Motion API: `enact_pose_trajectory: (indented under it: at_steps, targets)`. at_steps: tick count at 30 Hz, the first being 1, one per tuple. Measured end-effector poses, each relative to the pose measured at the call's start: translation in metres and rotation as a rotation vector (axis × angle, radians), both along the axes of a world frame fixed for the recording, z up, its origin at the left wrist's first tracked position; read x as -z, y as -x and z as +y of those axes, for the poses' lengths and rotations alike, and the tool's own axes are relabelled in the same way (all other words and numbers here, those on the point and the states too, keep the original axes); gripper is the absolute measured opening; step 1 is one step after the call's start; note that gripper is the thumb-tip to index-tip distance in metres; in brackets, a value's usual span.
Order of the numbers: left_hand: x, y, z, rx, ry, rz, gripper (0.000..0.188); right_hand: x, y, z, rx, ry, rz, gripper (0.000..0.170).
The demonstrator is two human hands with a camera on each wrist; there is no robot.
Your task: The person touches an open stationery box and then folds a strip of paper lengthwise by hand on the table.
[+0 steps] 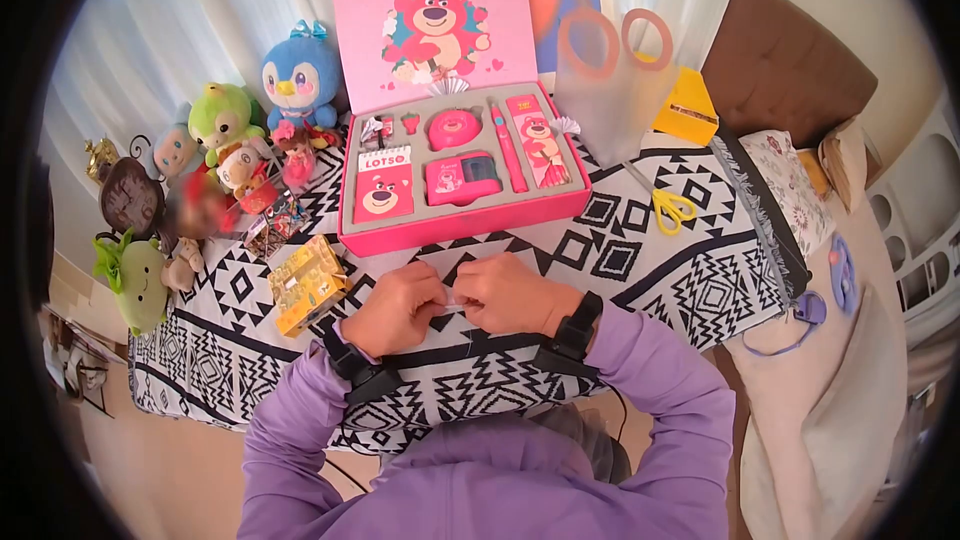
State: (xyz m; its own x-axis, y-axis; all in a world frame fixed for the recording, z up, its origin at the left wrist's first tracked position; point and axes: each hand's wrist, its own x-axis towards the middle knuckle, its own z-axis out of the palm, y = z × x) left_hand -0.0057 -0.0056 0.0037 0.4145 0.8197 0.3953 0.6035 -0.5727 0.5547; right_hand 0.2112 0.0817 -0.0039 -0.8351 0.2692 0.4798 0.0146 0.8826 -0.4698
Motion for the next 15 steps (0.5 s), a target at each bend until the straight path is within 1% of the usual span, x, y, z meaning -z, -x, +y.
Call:
enact_pose_trajectory:
  at_steps: [4,6,7,9,10,12,13,14,15]
  targets:
    - [-0.004,-0.003,-0.004,-0.054,0.055,0.006,0.020,-0.003,-0.001,0.000,0.024,0.028,-0.020,0.013]
    - [-0.003,-0.010,-0.005,-0.091,0.013,-0.001,0.019,-0.006,-0.001,-0.002,0.064,0.049,-0.098,0.008]
    - [0.000,-0.011,-0.005,-0.091,0.021,-0.003,0.019,-0.003,-0.001,-0.002,0.063,0.057,-0.101,0.008]
    - [0.002,-0.013,-0.003,-0.087,-0.024,-0.005,0.019,-0.001,0.001,0.002,0.049,-0.012,-0.054,0.015]
    - [0.002,-0.015,-0.002,-0.088,-0.020,-0.006,0.019,0.000,0.001,0.003,0.049,-0.007,-0.055,0.015]
    - [0.002,-0.018,-0.004,-0.156,0.001,0.050,0.011,0.003,0.001,0.004,0.042,0.051,-0.034,0.012]
    - [0.004,-0.018,-0.004,-0.156,0.010,0.048,0.011,0.000,0.001,0.003,0.041,0.059,-0.037,0.012]
    - [0.006,-0.018,-0.003,-0.195,0.022,0.027,0.010,-0.005,0.000,0.003,0.089,0.179,-0.134,0.008]
    - [0.007,-0.017,-0.001,-0.233,0.032,0.006,0.009,-0.011,0.000,0.002,0.137,0.297,-0.231,0.009]
